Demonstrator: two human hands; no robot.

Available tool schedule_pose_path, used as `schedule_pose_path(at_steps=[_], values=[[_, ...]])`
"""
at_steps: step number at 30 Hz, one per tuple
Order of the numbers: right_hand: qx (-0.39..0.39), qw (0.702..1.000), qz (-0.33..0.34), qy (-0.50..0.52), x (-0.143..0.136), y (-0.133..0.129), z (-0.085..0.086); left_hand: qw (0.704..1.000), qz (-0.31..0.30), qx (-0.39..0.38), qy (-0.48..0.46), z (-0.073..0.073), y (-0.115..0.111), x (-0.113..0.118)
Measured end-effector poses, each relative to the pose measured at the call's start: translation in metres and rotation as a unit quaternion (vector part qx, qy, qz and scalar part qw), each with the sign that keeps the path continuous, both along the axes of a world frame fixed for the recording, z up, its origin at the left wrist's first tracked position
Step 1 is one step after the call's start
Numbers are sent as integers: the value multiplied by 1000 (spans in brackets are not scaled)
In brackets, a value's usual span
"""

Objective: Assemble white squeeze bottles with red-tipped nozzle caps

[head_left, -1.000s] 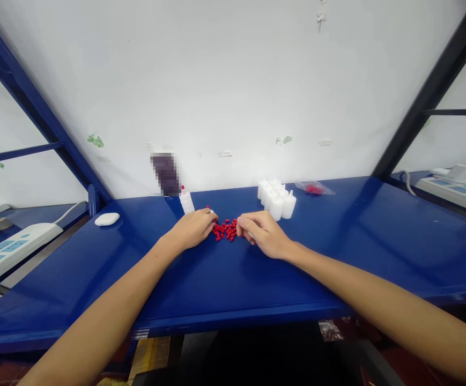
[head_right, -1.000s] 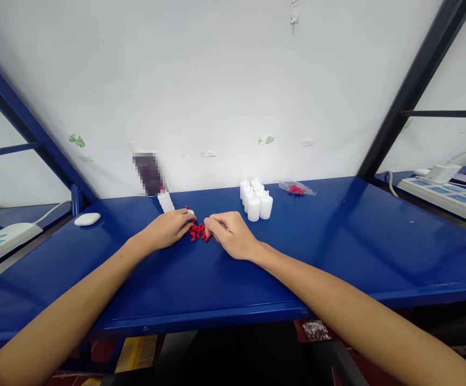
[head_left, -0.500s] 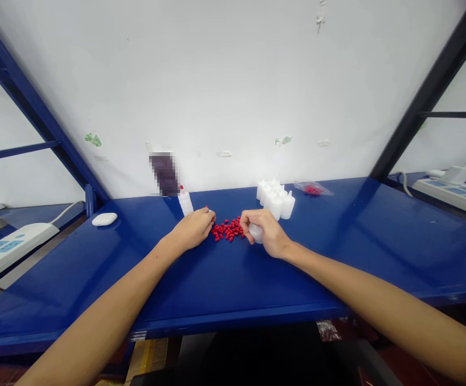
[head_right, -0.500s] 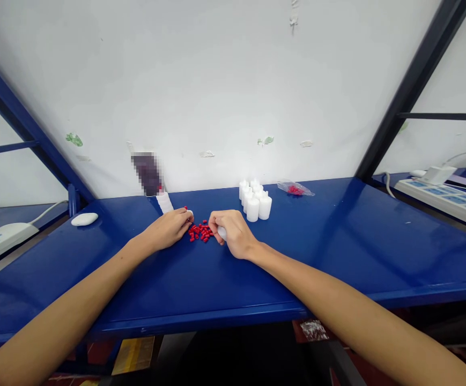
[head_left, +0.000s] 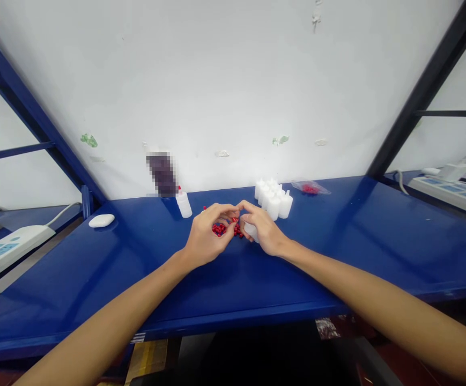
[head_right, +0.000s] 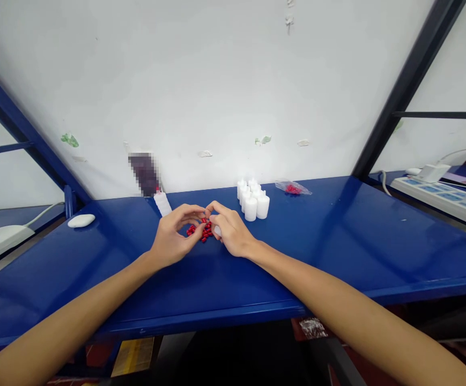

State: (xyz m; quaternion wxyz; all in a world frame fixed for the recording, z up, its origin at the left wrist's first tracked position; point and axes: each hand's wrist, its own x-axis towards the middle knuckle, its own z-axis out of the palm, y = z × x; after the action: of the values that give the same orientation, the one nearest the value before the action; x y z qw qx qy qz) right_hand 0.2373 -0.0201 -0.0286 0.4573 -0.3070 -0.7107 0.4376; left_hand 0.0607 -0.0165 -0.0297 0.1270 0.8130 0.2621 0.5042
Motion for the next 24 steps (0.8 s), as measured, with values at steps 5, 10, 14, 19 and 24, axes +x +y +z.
schedule_pose_path(at_steps=[5, 10, 14, 19, 24], values=[[25, 997, -3, -68, 4, -2, 1, 997, -30, -33, -70, -7, -6, 8], [54, 994, -7, -99, 4, -2, 0, 999, -24, -11, -46, -4, -7, 4], [93, 988, -25, -121, 4, -1, 0, 998, -47, -17, -39, -1, -6, 2], [144, 967, -67, -197, 4, -1, 3, 998, -56, -16, -7, -1, -6, 1], [155, 952, -92, -248, 5, -3, 6, 998, -19, 32, 43, -1, -8, 3]])
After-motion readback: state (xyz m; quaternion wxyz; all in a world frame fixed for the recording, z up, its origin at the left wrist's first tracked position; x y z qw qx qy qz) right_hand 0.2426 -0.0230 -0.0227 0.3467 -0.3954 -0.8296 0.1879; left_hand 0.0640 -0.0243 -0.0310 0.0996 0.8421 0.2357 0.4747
